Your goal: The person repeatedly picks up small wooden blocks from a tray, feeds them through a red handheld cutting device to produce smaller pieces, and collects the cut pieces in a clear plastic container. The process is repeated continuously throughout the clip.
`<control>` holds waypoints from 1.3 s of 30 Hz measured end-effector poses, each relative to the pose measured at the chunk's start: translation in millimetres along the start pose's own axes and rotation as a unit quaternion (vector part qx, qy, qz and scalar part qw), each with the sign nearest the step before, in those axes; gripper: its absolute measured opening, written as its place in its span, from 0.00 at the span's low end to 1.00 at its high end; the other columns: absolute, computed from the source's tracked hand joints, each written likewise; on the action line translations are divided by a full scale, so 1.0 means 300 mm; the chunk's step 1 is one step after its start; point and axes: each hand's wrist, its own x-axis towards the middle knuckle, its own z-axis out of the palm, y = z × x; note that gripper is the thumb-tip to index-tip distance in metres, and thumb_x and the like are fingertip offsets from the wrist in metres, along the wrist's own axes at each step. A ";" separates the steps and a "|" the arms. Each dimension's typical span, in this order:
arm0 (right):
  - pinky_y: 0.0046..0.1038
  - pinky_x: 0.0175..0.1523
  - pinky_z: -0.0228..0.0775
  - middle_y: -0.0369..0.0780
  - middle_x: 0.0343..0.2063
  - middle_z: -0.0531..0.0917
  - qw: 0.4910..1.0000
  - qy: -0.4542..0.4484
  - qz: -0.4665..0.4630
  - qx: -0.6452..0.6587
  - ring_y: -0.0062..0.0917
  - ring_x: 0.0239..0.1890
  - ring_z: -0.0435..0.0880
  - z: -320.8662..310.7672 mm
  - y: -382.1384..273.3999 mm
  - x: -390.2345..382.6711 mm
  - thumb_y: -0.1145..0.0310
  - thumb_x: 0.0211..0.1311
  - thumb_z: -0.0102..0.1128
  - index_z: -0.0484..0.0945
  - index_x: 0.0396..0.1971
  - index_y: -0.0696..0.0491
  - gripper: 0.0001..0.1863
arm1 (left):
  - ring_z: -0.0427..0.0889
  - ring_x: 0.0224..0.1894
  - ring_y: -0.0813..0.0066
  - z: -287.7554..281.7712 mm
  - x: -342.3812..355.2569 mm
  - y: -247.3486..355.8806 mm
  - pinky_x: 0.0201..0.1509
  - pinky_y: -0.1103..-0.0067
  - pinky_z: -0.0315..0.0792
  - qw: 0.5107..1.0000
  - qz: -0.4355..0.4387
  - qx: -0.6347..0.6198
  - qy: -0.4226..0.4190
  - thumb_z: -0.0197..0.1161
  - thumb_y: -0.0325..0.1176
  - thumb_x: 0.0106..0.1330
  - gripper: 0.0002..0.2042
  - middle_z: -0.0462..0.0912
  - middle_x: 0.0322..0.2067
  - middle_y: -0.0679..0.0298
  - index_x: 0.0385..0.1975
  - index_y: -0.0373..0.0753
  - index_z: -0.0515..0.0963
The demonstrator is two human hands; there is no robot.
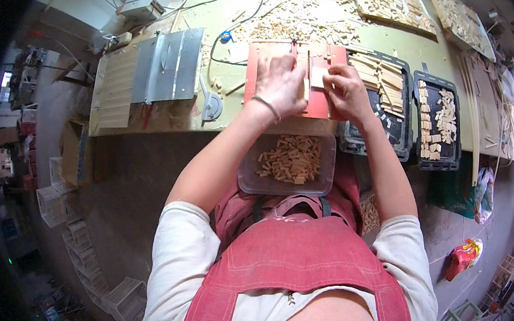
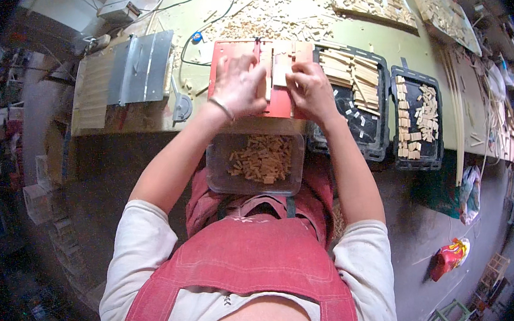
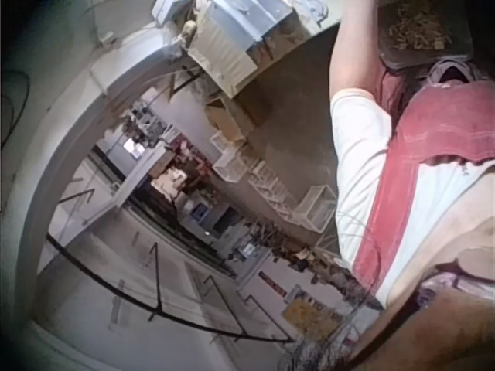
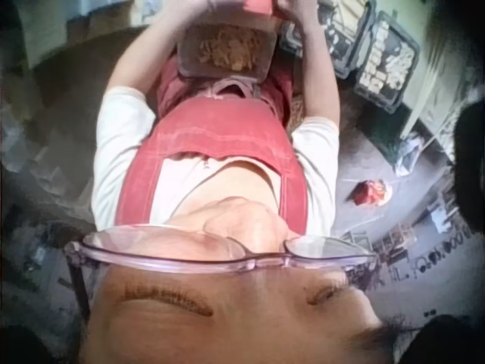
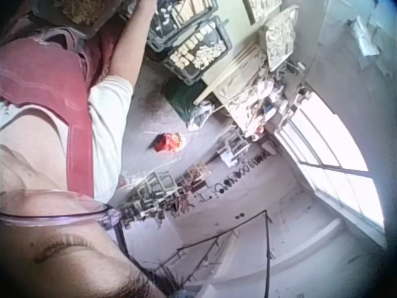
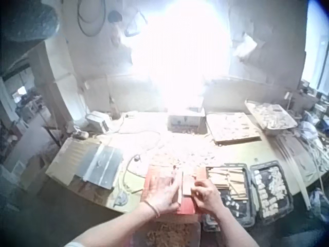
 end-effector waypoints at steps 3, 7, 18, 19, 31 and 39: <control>0.39 0.60 0.79 0.45 0.48 0.86 1.000 0.003 0.000 0.007 0.40 0.55 0.85 -0.042 -0.060 -0.107 0.75 0.60 0.74 0.90 0.40 0.55 0.08 | 0.68 0.71 0.52 -0.032 -0.149 0.056 0.77 0.45 0.52 0.997 0.068 -0.021 -0.044 0.76 0.51 0.49 0.30 0.72 0.62 0.52 0.52 0.43 0.80; 0.41 0.58 0.79 0.43 0.47 0.86 1.000 0.002 -0.021 0.018 0.40 0.53 0.86 -0.029 -0.174 -0.162 0.74 0.63 0.72 0.88 0.41 0.54 0.07 | 0.73 0.66 0.54 -0.039 -0.206 0.067 0.73 0.54 0.57 0.992 0.029 -0.102 0.062 0.76 0.48 0.51 0.27 0.76 0.56 0.57 0.50 0.44 0.80; 0.40 0.63 0.78 0.44 0.53 0.88 0.997 -0.009 0.013 0.072 0.42 0.56 0.86 -0.002 -0.181 -0.138 0.75 0.59 0.74 0.87 0.41 0.56 0.10 | 0.76 0.63 0.55 0.009 -0.125 0.034 0.67 0.56 0.61 0.995 -0.011 -0.087 0.056 0.78 0.49 0.50 0.23 0.78 0.54 0.58 0.44 0.47 0.82; 0.40 0.63 0.78 0.44 0.53 0.88 0.997 -0.009 0.015 0.077 0.42 0.56 0.86 0.000 -0.174 -0.134 0.75 0.59 0.74 0.87 0.41 0.57 0.11 | 0.76 0.62 0.55 0.010 -0.117 0.035 0.67 0.56 0.61 0.995 -0.013 -0.085 0.052 0.79 0.49 0.49 0.24 0.78 0.54 0.58 0.44 0.47 0.82; 0.38 0.64 0.80 0.46 0.52 0.90 0.995 0.002 0.034 0.090 0.40 0.56 0.89 0.024 -0.107 -0.045 0.74 0.59 0.74 0.89 0.42 0.59 0.11 | 0.76 0.62 0.54 -0.012 0.000 0.001 0.66 0.58 0.64 0.996 -0.043 -0.071 0.016 0.77 0.46 0.48 0.27 0.78 0.54 0.58 0.51 0.47 0.81; 0.38 0.63 0.81 0.47 0.51 0.91 0.997 0.022 0.012 0.077 0.41 0.55 0.89 0.049 -0.048 0.020 0.75 0.56 0.75 0.90 0.41 0.60 0.12 | 0.74 0.64 0.53 0.010 0.071 -0.037 0.66 0.57 0.65 0.997 -0.042 -0.060 0.020 0.78 0.48 0.48 0.29 0.76 0.55 0.57 0.52 0.47 0.81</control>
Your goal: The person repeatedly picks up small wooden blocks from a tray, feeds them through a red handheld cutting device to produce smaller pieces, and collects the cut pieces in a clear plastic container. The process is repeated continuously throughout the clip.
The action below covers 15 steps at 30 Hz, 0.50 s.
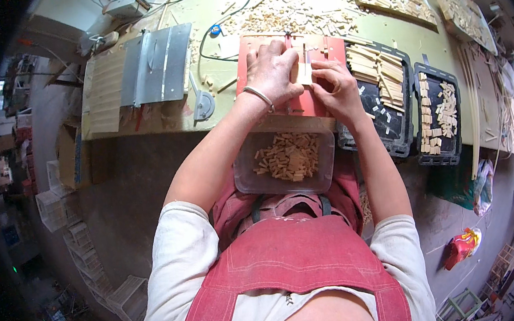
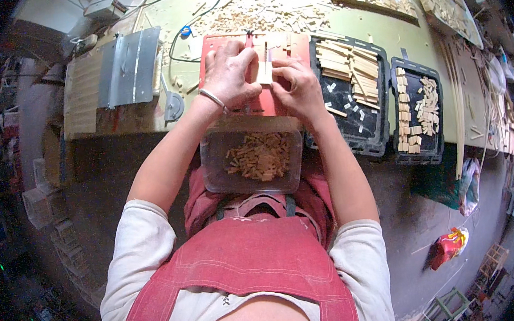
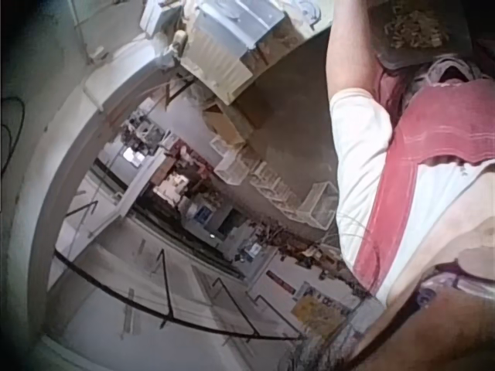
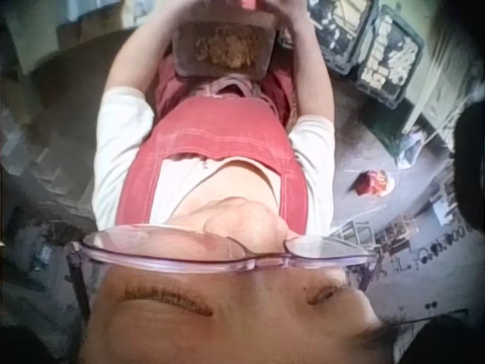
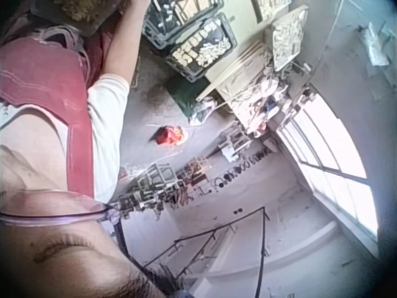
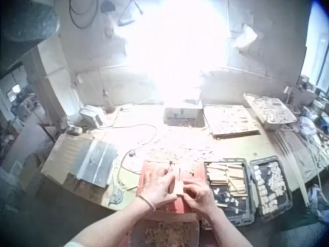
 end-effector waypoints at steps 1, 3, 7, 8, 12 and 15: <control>0.37 0.62 0.81 0.47 0.51 0.91 1.000 -0.001 0.008 0.007 0.41 0.55 0.89 0.000 0.003 0.007 0.75 0.56 0.75 0.90 0.41 0.60 0.11 | 0.74 0.65 0.53 0.005 0.010 -0.008 0.66 0.56 0.65 1.000 0.002 0.001 -0.001 0.78 0.49 0.48 0.30 0.76 0.56 0.58 0.53 0.48 0.81; 0.37 0.62 0.81 0.47 0.51 0.91 1.000 -0.002 0.016 0.017 0.40 0.55 0.89 0.001 0.005 0.021 0.76 0.56 0.75 0.90 0.40 0.60 0.11 | 0.74 0.65 0.54 -0.003 0.022 -0.010 0.66 0.56 0.64 1.000 -0.004 0.001 -0.006 0.78 0.49 0.48 0.30 0.76 0.56 0.58 0.53 0.48 0.81; 0.37 0.62 0.81 0.47 0.51 0.91 1.000 0.003 -0.004 0.006 0.40 0.54 0.89 0.008 0.032 0.054 0.75 0.56 0.75 0.90 0.39 0.60 0.10 | 0.74 0.65 0.54 0.002 0.051 -0.025 0.66 0.57 0.64 1.000 -0.004 0.009 0.000 0.78 0.50 0.48 0.30 0.77 0.55 0.58 0.53 0.48 0.81; 0.36 0.62 0.81 0.47 0.51 0.91 1.000 0.008 -0.014 -0.004 0.39 0.54 0.89 0.013 0.047 0.060 0.75 0.56 0.75 0.90 0.39 0.60 0.10 | 0.74 0.64 0.54 0.004 0.056 -0.025 0.66 0.57 0.64 1.000 -0.004 0.015 0.003 0.78 0.50 0.49 0.30 0.77 0.55 0.58 0.53 0.49 0.81; 0.36 0.59 0.83 0.46 0.51 0.91 0.999 0.003 -0.013 -0.051 0.37 0.52 0.90 0.007 0.088 0.068 0.69 0.59 0.75 0.90 0.36 0.56 0.08 | 0.75 0.64 0.55 0.028 0.073 -0.023 0.68 0.54 0.63 0.999 0.031 0.019 0.033 0.78 0.53 0.50 0.30 0.78 0.55 0.57 0.52 0.49 0.82; 0.42 0.61 0.80 0.42 0.43 0.89 0.995 -0.006 -0.047 -0.093 0.40 0.52 0.86 0.039 0.088 0.025 0.68 0.55 0.75 0.83 0.32 0.53 0.10 | 0.73 0.68 0.53 0.038 -0.027 -0.035 0.73 0.50 0.58 0.996 0.073 0.039 0.043 0.76 0.54 0.52 0.28 0.77 0.58 0.56 0.50 0.48 0.81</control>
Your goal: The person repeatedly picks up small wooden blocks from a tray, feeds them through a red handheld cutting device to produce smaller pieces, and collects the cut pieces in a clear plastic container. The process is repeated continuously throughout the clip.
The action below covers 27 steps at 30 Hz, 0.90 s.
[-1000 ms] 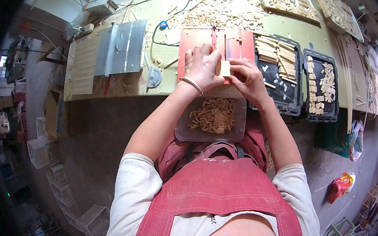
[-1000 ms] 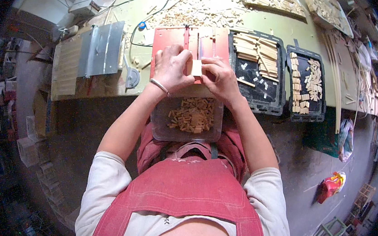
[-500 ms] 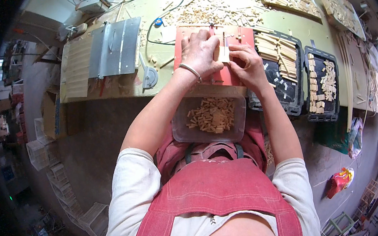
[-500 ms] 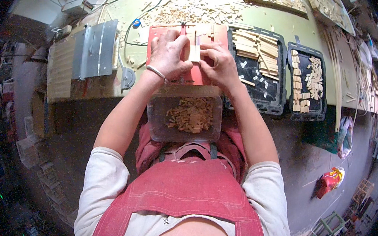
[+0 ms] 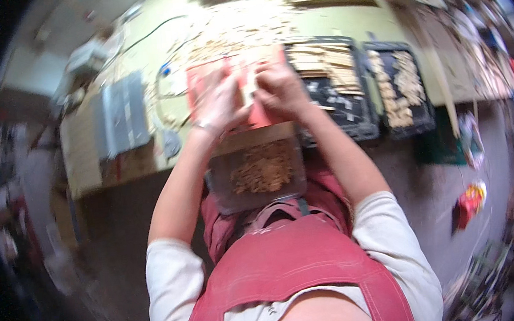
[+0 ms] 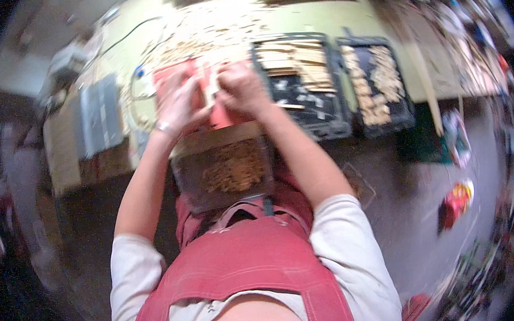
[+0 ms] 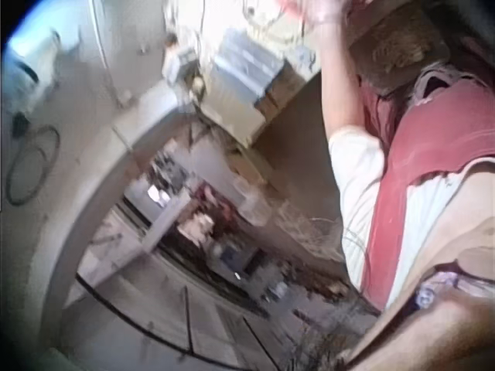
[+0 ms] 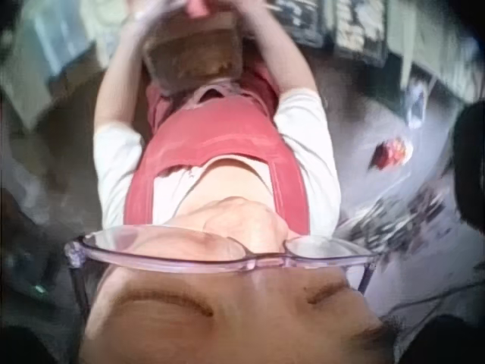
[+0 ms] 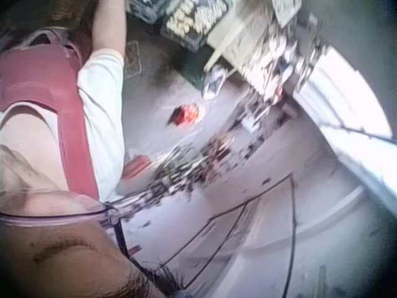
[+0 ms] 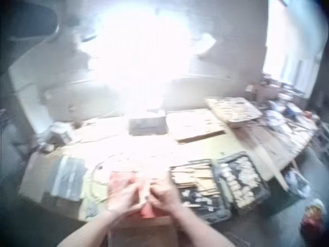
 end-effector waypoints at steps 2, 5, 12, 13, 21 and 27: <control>0.40 0.56 0.80 0.43 0.38 0.85 0.999 0.040 -0.006 -0.013 0.40 0.47 0.83 -0.018 -0.060 -0.028 0.71 0.51 0.75 0.81 0.31 0.52 0.10 | 0.72 0.69 0.53 -0.076 -0.076 0.079 0.73 0.50 0.57 0.999 0.003 0.000 -0.053 0.77 0.48 0.49 0.28 0.76 0.59 0.55 0.50 0.46 0.80; 0.38 0.60 0.77 0.42 0.45 0.83 0.995 0.081 0.048 -0.026 0.36 0.53 0.80 -0.117 -0.131 -0.147 0.70 0.49 0.75 0.82 0.42 0.54 0.18 | 0.69 0.71 0.51 -0.115 -0.188 0.159 0.80 0.48 0.49 0.996 0.041 -0.012 -0.076 0.80 0.41 0.45 0.29 0.74 0.61 0.55 0.50 0.44 0.79; 0.38 0.65 0.73 0.41 0.49 0.80 0.909 0.257 0.323 -0.058 0.35 0.55 0.79 -0.456 0.139 -0.598 0.70 0.54 0.75 0.82 0.49 0.53 0.20 | 0.63 0.77 0.51 -0.176 -0.395 0.296 0.81 0.49 0.49 0.992 0.029 -0.099 -0.075 0.82 0.40 0.51 0.36 0.70 0.69 0.53 0.62 0.44 0.76; 0.38 0.61 0.75 0.41 0.48 0.82 0.880 0.307 0.359 -0.053 0.35 0.52 0.80 -0.498 0.222 -0.680 0.71 0.55 0.76 0.83 0.49 0.54 0.20 | 0.63 0.77 0.50 -0.161 -0.418 0.302 0.81 0.50 0.51 0.992 0.020 -0.108 -0.069 0.81 0.38 0.52 0.35 0.70 0.69 0.52 0.63 0.43 0.76; 0.41 0.63 0.73 0.45 0.49 0.84 0.834 0.245 0.440 -0.225 0.42 0.54 0.80 -0.785 0.638 -0.991 0.69 0.52 0.76 0.83 0.50 0.56 0.24 | 0.70 0.71 0.46 -0.065 -0.520 0.369 0.80 0.50 0.55 0.975 -0.027 -0.178 -0.129 0.77 0.32 0.57 0.30 0.73 0.67 0.50 0.62 0.39 0.76; 0.44 0.66 0.71 0.46 0.50 0.85 0.868 0.182 0.397 -0.238 0.45 0.56 0.81 -0.775 0.764 -1.010 0.69 0.52 0.75 0.83 0.53 0.54 0.26 | 0.71 0.71 0.48 -0.049 -0.506 0.371 0.78 0.45 0.57 0.974 -0.054 -0.166 -0.145 0.76 0.33 0.59 0.28 0.75 0.64 0.50 0.61 0.38 0.76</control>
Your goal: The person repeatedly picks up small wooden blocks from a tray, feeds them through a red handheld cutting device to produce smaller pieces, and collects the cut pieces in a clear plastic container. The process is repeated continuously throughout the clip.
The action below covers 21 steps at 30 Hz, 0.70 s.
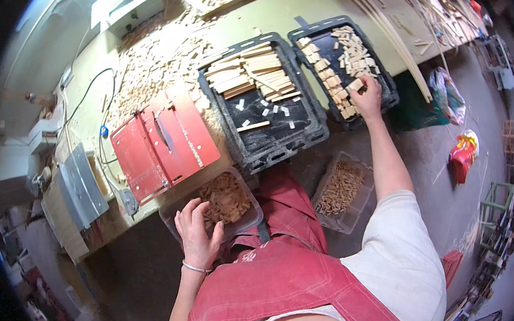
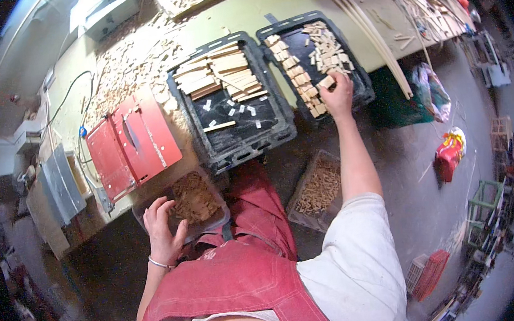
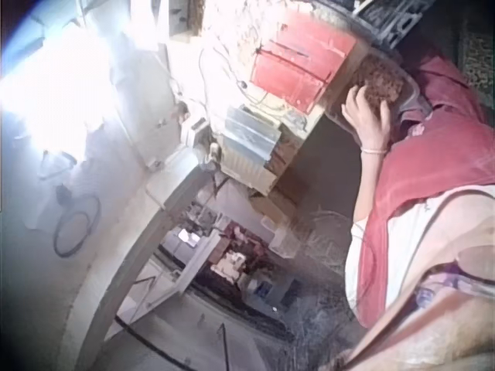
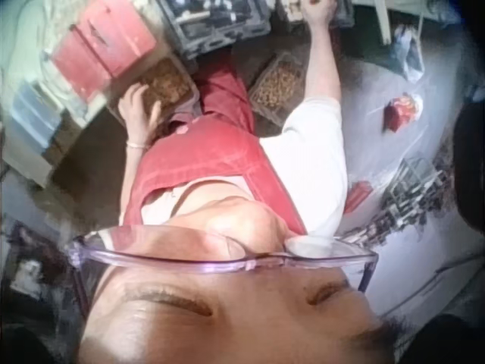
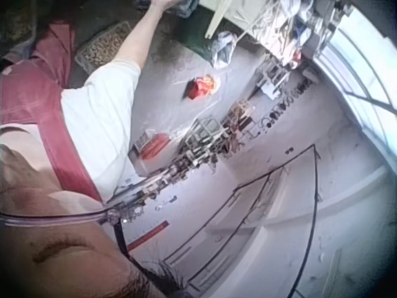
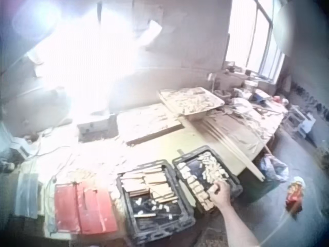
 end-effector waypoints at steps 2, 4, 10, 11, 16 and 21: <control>0.43 0.65 0.73 0.45 0.50 0.86 0.999 -0.036 -0.007 0.001 0.44 0.55 0.83 0.010 0.051 0.003 0.69 0.51 0.77 0.85 0.49 0.54 0.23 | 0.72 0.69 0.47 -0.001 0.006 -0.001 0.78 0.48 0.58 1.000 -0.004 0.002 -0.002 0.76 0.33 0.59 0.28 0.75 0.64 0.50 0.61 0.38 0.77; 0.43 0.66 0.73 0.45 0.50 0.86 0.999 0.026 -0.044 0.008 0.43 0.55 0.84 0.004 0.026 0.001 0.70 0.51 0.77 0.86 0.46 0.55 0.20 | 0.71 0.69 0.45 0.003 -0.002 0.000 0.78 0.52 0.59 1.000 -0.007 -0.001 -0.004 0.75 0.32 0.58 0.28 0.75 0.64 0.50 0.60 0.38 0.77; 0.40 0.59 0.75 0.40 0.43 0.89 0.983 -0.003 -0.171 0.061 0.38 0.51 0.85 -0.026 -0.354 0.014 0.74 0.54 0.72 0.88 0.40 0.53 0.12 | 0.73 0.68 0.50 0.015 -0.016 -0.001 0.77 0.45 0.58 1.000 -0.004 -0.018 -0.007 0.76 0.34 0.59 0.27 0.75 0.63 0.52 0.60 0.39 0.77; 0.39 0.57 0.74 0.39 0.40 0.89 0.980 -0.034 -0.180 0.080 0.38 0.49 0.85 0.005 -0.430 0.018 0.72 0.56 0.72 0.88 0.39 0.52 0.10 | 0.74 0.68 0.50 0.016 -0.014 0.001 0.77 0.45 0.58 1.000 -0.004 -0.019 -0.006 0.76 0.34 0.59 0.27 0.75 0.62 0.52 0.60 0.40 0.77; 0.38 0.53 0.72 0.40 0.38 0.86 0.969 -0.128 -0.210 0.039 0.36 0.46 0.83 0.177 -0.729 0.008 0.62 0.61 0.71 0.88 0.36 0.52 0.09 | 0.74 0.67 0.50 0.019 -0.031 0.002 0.77 0.45 0.58 0.999 -0.013 -0.032 0.007 0.76 0.33 0.59 0.27 0.75 0.62 0.54 0.59 0.41 0.77; 0.43 0.56 0.71 0.41 0.39 0.86 0.972 -0.173 -0.161 -0.010 0.39 0.49 0.82 0.310 -0.740 0.010 0.65 0.58 0.69 0.85 0.33 0.51 0.07 | 0.74 0.66 0.48 0.017 -0.059 -0.016 0.76 0.50 0.59 0.999 -0.014 -0.022 0.024 0.75 0.33 0.60 0.27 0.76 0.62 0.52 0.60 0.39 0.77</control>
